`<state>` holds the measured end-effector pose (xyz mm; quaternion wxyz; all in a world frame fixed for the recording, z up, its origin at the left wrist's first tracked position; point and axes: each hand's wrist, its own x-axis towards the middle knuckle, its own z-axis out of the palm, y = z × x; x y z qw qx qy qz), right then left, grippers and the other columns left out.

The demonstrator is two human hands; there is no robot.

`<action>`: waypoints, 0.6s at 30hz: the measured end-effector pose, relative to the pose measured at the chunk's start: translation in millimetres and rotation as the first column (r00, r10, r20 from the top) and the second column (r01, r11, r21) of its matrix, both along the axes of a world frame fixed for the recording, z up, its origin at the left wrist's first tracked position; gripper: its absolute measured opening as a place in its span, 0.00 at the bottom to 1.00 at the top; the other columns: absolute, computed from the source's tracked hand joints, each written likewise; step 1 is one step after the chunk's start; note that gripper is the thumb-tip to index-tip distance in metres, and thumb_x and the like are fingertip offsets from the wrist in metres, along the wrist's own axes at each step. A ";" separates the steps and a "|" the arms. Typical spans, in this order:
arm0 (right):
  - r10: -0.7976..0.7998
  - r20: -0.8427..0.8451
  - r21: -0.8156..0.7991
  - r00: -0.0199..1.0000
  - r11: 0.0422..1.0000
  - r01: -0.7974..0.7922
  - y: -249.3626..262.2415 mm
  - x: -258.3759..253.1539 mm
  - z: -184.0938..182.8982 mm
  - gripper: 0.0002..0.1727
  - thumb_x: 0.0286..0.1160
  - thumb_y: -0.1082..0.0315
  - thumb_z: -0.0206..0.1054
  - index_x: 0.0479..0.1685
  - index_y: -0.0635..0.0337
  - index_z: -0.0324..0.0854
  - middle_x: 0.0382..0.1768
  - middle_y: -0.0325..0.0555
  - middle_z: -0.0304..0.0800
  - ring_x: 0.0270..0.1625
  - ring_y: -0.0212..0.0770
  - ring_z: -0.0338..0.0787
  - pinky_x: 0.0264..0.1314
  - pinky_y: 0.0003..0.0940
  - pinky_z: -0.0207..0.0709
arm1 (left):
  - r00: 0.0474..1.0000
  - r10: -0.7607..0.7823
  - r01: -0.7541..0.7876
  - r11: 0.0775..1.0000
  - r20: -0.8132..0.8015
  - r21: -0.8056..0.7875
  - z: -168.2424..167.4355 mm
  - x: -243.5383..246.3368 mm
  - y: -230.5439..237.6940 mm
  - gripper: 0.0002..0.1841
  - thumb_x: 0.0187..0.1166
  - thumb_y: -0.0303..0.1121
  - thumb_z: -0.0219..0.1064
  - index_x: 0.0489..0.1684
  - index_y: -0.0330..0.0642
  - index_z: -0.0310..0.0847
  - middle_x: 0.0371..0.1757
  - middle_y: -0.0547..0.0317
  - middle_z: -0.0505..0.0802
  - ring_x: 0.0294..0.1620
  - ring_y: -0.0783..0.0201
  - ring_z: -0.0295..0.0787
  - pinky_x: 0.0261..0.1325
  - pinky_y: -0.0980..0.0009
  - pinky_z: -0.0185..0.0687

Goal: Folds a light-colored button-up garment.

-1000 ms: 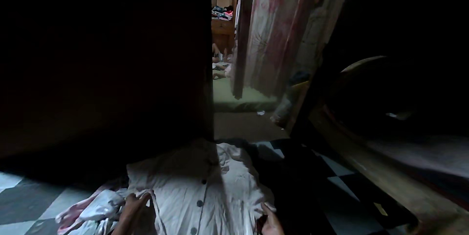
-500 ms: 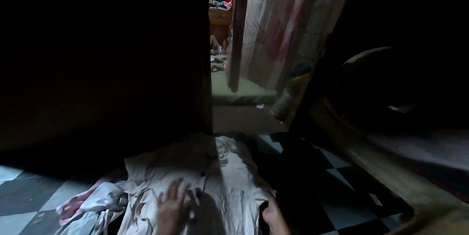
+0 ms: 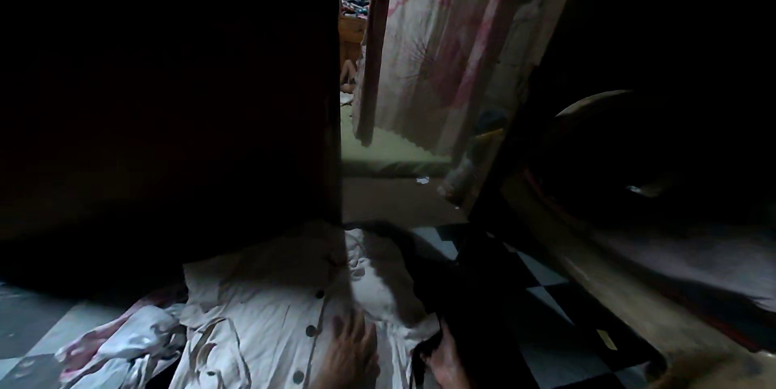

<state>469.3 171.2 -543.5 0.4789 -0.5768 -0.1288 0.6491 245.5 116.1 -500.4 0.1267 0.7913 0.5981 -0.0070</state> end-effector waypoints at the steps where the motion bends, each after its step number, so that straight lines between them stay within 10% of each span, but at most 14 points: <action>1: 0.007 0.017 0.027 1.000 1.000 -0.007 2.9 -1.6 3.1 0.35 0.92 0.39 0.43 0.85 0.54 0.64 0.72 0.61 0.76 0.63 0.55 0.81 0.58 0.54 0.77 | 1.000 0.013 -0.013 1.000 -0.020 -0.021 2.3 1.3 6.5 0.34 0.88 0.57 0.52 0.90 0.49 0.64 0.91 0.31 0.60 0.93 0.27 0.43 0.83 0.22 0.35; 6: 0.166 0.276 -0.028 0.947 0.986 -0.165 6.2 0.2 8.0 0.32 0.94 0.50 0.50 0.87 0.63 0.62 0.84 0.66 0.64 0.80 0.65 0.70 0.75 0.66 0.66 | 0.993 0.066 -0.074 0.993 -0.094 -0.094 0.4 6.4 32.6 0.38 0.89 0.62 0.43 0.94 0.49 0.54 0.94 0.28 0.48 0.94 0.27 0.32 0.86 0.24 0.28; 15: 0.302 0.286 0.167 0.909 0.919 -0.357 -7.7 -4.7 1.0 0.31 0.84 0.69 0.66 0.81 0.70 0.57 0.46 0.57 0.85 0.35 0.40 0.89 0.39 0.37 0.87 | 0.995 0.025 -0.042 0.981 -0.094 -0.191 -12.4 1.0 65.4 0.42 0.86 0.68 0.43 0.98 0.57 0.43 0.94 0.28 0.42 0.93 0.23 0.28 0.87 0.26 0.29; 18: 0.282 0.341 0.179 0.897 0.917 -0.356 -3.5 10.8 -7.4 0.25 0.85 0.69 0.64 0.75 0.74 0.67 0.50 0.58 0.86 0.41 0.40 0.89 0.47 0.38 0.87 | 0.996 0.040 -0.055 0.975 -0.074 -0.216 -2.3 -0.4 67.8 0.44 0.84 0.70 0.44 0.97 0.56 0.45 0.94 0.29 0.43 0.94 0.24 0.28 0.88 0.27 0.28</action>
